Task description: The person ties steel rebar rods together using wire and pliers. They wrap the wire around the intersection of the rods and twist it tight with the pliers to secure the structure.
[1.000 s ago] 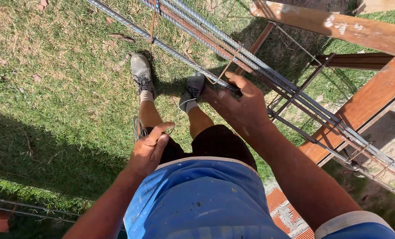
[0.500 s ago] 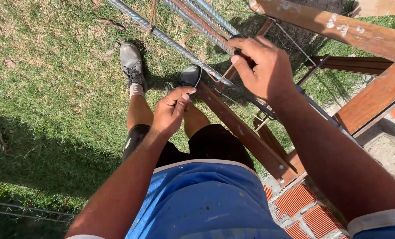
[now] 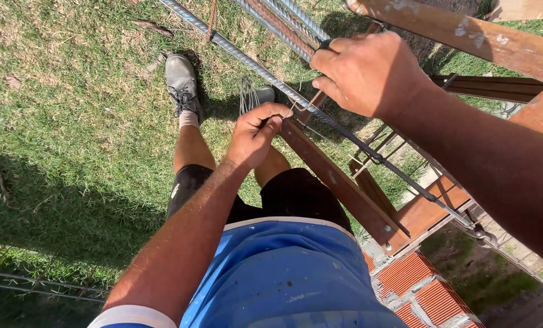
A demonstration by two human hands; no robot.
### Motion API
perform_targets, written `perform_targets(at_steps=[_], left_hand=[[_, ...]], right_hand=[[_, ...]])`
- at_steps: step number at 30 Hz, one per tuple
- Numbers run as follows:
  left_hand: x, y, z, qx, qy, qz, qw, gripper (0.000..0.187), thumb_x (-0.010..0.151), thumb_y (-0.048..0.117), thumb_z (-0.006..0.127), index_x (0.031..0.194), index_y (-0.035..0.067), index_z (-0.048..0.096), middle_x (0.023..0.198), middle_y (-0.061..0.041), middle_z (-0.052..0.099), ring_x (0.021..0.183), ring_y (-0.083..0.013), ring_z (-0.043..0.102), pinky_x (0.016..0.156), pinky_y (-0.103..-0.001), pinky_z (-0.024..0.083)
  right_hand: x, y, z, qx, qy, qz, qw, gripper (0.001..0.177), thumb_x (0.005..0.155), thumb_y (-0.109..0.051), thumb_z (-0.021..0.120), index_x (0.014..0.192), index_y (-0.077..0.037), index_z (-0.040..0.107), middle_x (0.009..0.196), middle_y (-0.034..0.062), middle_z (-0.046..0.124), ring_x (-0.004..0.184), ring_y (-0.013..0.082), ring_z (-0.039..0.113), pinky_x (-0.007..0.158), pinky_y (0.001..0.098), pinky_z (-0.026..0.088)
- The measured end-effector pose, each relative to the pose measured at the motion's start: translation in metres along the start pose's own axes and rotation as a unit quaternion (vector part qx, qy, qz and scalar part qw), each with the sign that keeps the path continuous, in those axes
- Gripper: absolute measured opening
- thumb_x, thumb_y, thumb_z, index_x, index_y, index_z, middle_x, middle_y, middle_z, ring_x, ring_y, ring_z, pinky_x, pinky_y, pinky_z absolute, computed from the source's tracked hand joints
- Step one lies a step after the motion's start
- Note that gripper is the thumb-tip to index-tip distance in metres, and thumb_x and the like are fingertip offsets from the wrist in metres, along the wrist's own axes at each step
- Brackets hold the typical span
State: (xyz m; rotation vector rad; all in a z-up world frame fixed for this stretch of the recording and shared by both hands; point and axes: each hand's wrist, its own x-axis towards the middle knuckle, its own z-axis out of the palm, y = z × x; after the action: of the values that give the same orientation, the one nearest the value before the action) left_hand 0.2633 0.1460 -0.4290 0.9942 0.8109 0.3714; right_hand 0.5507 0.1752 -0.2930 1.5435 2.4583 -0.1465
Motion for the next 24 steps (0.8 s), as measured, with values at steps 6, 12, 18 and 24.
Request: perform_targets(at_steps=[6,12,18,24], left_hand=[[0.01,0.009,0.005,0.069,0.027,0.022,0.997,0.029,0.105,0.005,0.06,0.119,0.014,0.083,0.105,0.004,0.08,0.093,-0.0121,0.066,0.088,-0.029,0.051],[0.025,0.016,0.011,0.145,-0.047,0.081,0.985,0.022,0.096,0.016,0.083,0.11,0.011,0.066,0.092,0.0,0.073,0.073,-0.0136,0.071,0.066,-0.032,0.061],[0.022,0.054,0.017,0.132,-0.006,0.069,0.989,0.012,0.101,0.024,0.089,0.101,0.017,0.08,0.084,0.007,0.074,0.069,-0.0045,0.06,0.062,-0.027,0.051],[0.021,0.057,0.019,0.164,0.012,0.05,0.985,0.008,0.1,0.025,0.089,0.107,0.021,0.088,0.101,0.008,0.084,0.095,-0.0055,0.075,0.081,-0.028,0.055]], right_hand=[[0.03,0.0,-0.018,0.018,-0.306,0.04,0.951,0.055,0.122,-0.07,0.053,0.117,-0.021,0.079,0.075,-0.0038,0.08,0.071,0.0198,0.083,0.059,0.0404,0.071],[0.02,0.032,-0.012,0.075,-0.276,0.073,0.955,0.056,0.12,-0.05,0.06,0.071,-0.023,0.065,0.058,-0.0029,0.065,0.067,0.0158,0.073,0.059,0.0358,0.056],[0.032,0.033,-0.025,0.204,-0.28,0.119,0.93,0.063,0.116,-0.049,0.066,0.063,-0.018,0.049,0.054,0.0008,0.045,0.057,0.0238,0.055,0.052,0.0432,0.036],[0.052,0.022,-0.051,0.422,-0.356,0.24,0.799,0.039,0.104,-0.036,0.075,0.076,-0.01,0.078,0.062,0.008,0.045,0.063,0.0235,0.043,0.061,0.0441,0.032]])
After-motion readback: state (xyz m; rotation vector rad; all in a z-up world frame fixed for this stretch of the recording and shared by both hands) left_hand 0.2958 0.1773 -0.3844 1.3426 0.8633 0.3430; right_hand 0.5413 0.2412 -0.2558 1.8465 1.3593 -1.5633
